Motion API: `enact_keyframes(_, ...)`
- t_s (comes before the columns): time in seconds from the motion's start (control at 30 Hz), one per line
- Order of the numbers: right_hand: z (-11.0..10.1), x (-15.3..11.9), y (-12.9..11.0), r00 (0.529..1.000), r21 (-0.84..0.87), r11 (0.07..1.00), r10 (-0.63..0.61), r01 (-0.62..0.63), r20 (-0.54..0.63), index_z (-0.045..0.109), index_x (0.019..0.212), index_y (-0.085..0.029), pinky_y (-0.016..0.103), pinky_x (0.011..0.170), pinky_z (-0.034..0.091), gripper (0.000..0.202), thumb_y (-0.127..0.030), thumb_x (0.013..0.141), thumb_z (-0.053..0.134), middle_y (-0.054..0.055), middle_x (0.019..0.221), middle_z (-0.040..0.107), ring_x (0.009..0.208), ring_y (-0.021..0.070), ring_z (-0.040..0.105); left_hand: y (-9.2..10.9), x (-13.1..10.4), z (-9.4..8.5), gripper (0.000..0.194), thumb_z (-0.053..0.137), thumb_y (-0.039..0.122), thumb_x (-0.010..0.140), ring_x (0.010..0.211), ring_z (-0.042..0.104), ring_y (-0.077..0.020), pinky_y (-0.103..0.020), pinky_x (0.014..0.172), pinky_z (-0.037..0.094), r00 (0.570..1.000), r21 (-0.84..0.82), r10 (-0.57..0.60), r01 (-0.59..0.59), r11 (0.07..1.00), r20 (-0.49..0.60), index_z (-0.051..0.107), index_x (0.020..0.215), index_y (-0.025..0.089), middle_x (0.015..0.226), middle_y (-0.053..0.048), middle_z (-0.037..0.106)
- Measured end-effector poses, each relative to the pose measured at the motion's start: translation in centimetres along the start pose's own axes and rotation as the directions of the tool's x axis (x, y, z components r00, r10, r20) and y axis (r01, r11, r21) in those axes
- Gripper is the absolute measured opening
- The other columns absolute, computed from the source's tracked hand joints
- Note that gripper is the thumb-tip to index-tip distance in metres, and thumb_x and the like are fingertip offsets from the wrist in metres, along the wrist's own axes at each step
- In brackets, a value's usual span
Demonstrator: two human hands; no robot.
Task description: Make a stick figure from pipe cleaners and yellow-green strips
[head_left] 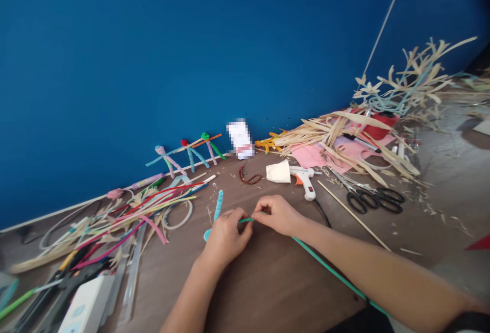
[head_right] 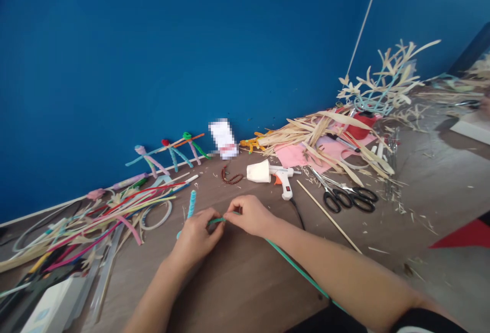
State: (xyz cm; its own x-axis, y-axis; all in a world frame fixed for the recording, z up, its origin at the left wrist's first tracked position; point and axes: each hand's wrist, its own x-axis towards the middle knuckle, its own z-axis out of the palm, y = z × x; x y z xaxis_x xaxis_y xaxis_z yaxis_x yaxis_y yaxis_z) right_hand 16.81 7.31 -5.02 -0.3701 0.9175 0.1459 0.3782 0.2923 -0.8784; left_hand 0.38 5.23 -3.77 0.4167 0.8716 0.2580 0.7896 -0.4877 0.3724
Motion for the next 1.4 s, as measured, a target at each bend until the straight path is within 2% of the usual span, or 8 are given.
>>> enact_keyframes(0.33,-0.5,-0.4,-1.2,0.995,-0.225,0.969,-0.102,0.099,0.001,0.057,0.063,-0.015,0.020,0.053,0.030,0.011,-0.022,0.072,0.056,-0.001,0.064,0.055,0.059,0.0089,0.047,0.1,0.0,0.1,0.007,0.044,0.017,0.072,0.059,0.050,-0.0133,-0.025,0.054,0.037,0.999,0.023,0.028,-0.028,0.999,0.020,0.049,0.067,0.018,0.061,0.000,0.053)
enact_keyframes(0.67,-1.5,0.0,-1.0,0.976,-0.109,0.989,-0.076,0.100,0.205,0.058,0.069,-0.014,0.020,0.056,0.034,0.014,-0.020,0.076,0.047,0.000,0.065,0.057,0.062,0.0096,0.049,-0.2,-0.3,-0.3,0.009,0.044,0.014,0.073,0.063,0.050,-0.0136,-0.023,0.056,0.035,0.982,-0.029,0.173,-0.171,0.985,0.070,0.052,0.074,0.017,0.065,-0.002,0.054)
enact_keyframes(0.73,-1.9,0.1,-1.0,0.957,-0.037,0.999,0.003,0.008,0.290,0.057,0.069,-0.014,0.019,0.050,0.034,0.015,-0.022,0.076,0.046,-0.003,0.057,0.052,0.052,0.0075,0.047,0.0,-0.3,-0.6,0.009,0.044,0.014,0.074,0.063,0.049,-0.0133,-0.023,0.056,0.034,0.978,-0.057,0.195,-0.191,0.980,0.076,0.053,0.075,0.017,0.065,-0.002,0.053)
enact_keyframes(0.83,-2.2,0.3,-0.7,0.876,0.145,0.963,0.136,-0.225,0.462,0.053,0.068,-0.014,0.017,0.039,0.032,0.018,-0.029,0.076,0.048,-0.008,0.043,0.040,0.035,0.0039,0.037,0.4,-0.3,-0.9,0.010,0.044,0.015,0.075,0.061,0.047,-0.0125,-0.022,0.055,0.033,0.970,-0.116,0.223,-0.212,0.970,0.093,0.054,0.075,0.017,0.062,-0.001,0.052)
enact_keyframes(0.97,-2.0,0.4,0.0,0.777,0.457,0.750,0.118,-0.478,0.619,0.048,0.063,-0.014,0.016,0.033,0.033,0.026,-0.037,0.071,0.056,-0.010,0.044,0.037,0.029,0.0002,0.028,0.7,-0.4,-1.0,0.010,0.046,0.015,0.074,0.058,0.046,-0.0114,-0.022,0.053,0.032,0.972,-0.206,0.230,-0.218,0.954,0.037,0.056,0.075,0.017,0.060,-0.001,0.052)
enact_keyframes(1.1,-1.5,0.5,0.1,0.721,0.541,0.580,0.122,-0.610,0.682,0.048,0.063,-0.012,0.015,0.030,0.036,0.029,-0.038,0.068,0.060,-0.009,0.046,0.039,0.028,-0.0009,0.029,0.6,-0.4,-0.6,0.008,0.049,0.015,0.074,0.057,0.048,-0.0110,-0.022,0.055,0.035,0.980,-0.331,0.181,-0.198,0.923,-0.082,0.057,0.073,0.016,0.061,-0.002,0.055)
enact_keyframes(1.23,-0.8,0.4,-0.3,0.822,0.647,0.546,0.151,-0.532,0.549,0.046,0.070,-0.015,0.016,0.031,0.040,0.027,-0.036,0.066,0.062,-0.010,0.045,0.044,0.027,0.0010,0.034,0.5,-0.4,0.0,0.007,0.050,0.015,0.074,0.057,0.051,-0.0107,-0.021,0.056,0.039,0.980,-0.451,0.047,-0.131,0.883,-0.192,0.056,0.070,0.016,0.061,-0.001,0.058)
enact_keyframes(1.4,0.0,0.0,-1.1,0.932,0.667,0.660,0.161,-0.346,0.324,0.047,0.072,-0.016,0.017,0.033,0.039,0.021,-0.031,0.067,0.060,-0.009,0.045,0.049,0.027,0.0018,0.036,0.6,-0.3,0.5,0.008,0.049,0.019,0.075,0.057,0.053,-0.0104,-0.020,0.055,0.040,0.960,-0.434,-0.113,-0.010,0.901,-0.258,0.056,0.073,0.016,0.063,-0.001,0.059)
